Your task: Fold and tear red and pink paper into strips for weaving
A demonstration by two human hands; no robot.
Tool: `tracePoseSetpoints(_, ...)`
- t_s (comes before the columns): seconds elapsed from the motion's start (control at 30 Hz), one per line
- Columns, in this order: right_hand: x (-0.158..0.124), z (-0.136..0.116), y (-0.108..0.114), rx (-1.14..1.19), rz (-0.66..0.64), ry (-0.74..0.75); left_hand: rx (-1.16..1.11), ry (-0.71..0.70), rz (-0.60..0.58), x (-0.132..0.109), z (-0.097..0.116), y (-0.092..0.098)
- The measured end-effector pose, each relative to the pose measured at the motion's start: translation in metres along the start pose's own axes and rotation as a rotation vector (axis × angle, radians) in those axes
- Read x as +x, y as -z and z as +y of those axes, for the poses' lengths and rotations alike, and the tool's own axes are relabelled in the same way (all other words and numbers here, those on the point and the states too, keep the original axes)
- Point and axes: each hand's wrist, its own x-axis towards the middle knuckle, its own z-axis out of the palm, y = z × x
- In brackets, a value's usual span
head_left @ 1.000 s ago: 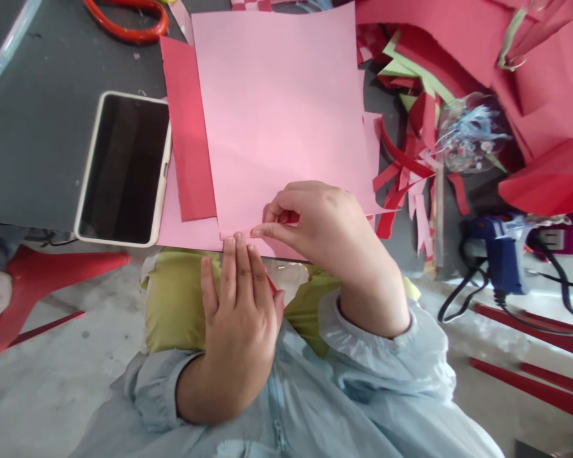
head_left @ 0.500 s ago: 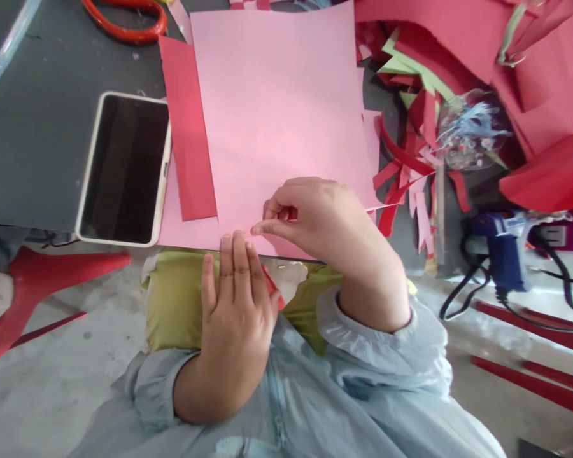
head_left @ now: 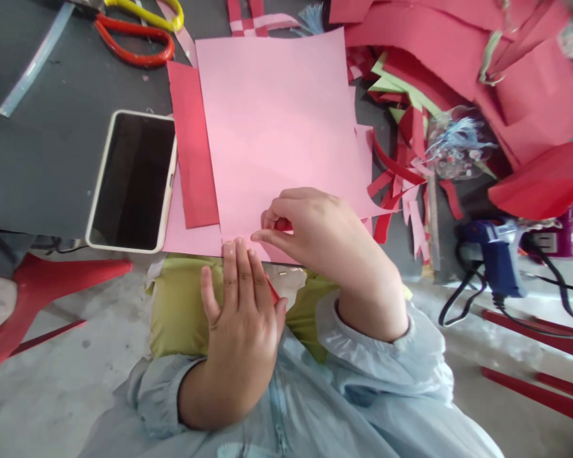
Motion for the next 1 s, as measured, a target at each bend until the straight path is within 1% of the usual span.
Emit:
tracePoseSetpoints(0.1, -0.003, -0.001, -0.002, -0.024, 0.018, 0.044, -0.041, 0.010, -0.001, 0.003, -0.003, 0.002)
tracePoseSetpoints(0.17, -0.004, -0.001, -0.003, -0.029, 0.018, 0.046, -0.045, 0.000, -0.006, 0.004, -0.006, 0.002)
tracePoseSetpoints(0.27, -0.004, -0.001, -0.003, -0.022, 0.005, 0.044, -0.029, -0.013, -0.028, 0.004, -0.008, 0.001)
tracePoseSetpoints(0.37, -0.003, -0.003, -0.003, -0.022, -0.025, 0.055, -0.011, 0.005, -0.047, 0.001, -0.008, -0.001)
tracePoseSetpoints(0.53, -0.004, -0.009, -0.005, -0.039, -0.069, 0.061, 0.047, 0.006, -0.001, -0.006, -0.007, -0.005)
tracePoseSetpoints(0.63, -0.004, -0.011, -0.006, -0.043, -0.079, 0.035, 0.031, 0.019, 0.013, -0.011, -0.007, -0.005)
tracePoseSetpoints(0.8, -0.003, -0.012, -0.004, -0.026, -0.103, -0.001, 0.047, 0.018, 0.011, -0.014, -0.007, 0.000)
tracePoseSetpoints(0.93, -0.002, -0.011, -0.003, -0.012, -0.114, 0.004, -0.004, 0.091, 0.059, -0.012, -0.002, 0.006)
tracePoseSetpoints(1.0, -0.001, -0.010, -0.003, -0.015, -0.117, 0.018, -0.032, 0.080, 0.076, -0.010, 0.001, 0.007)
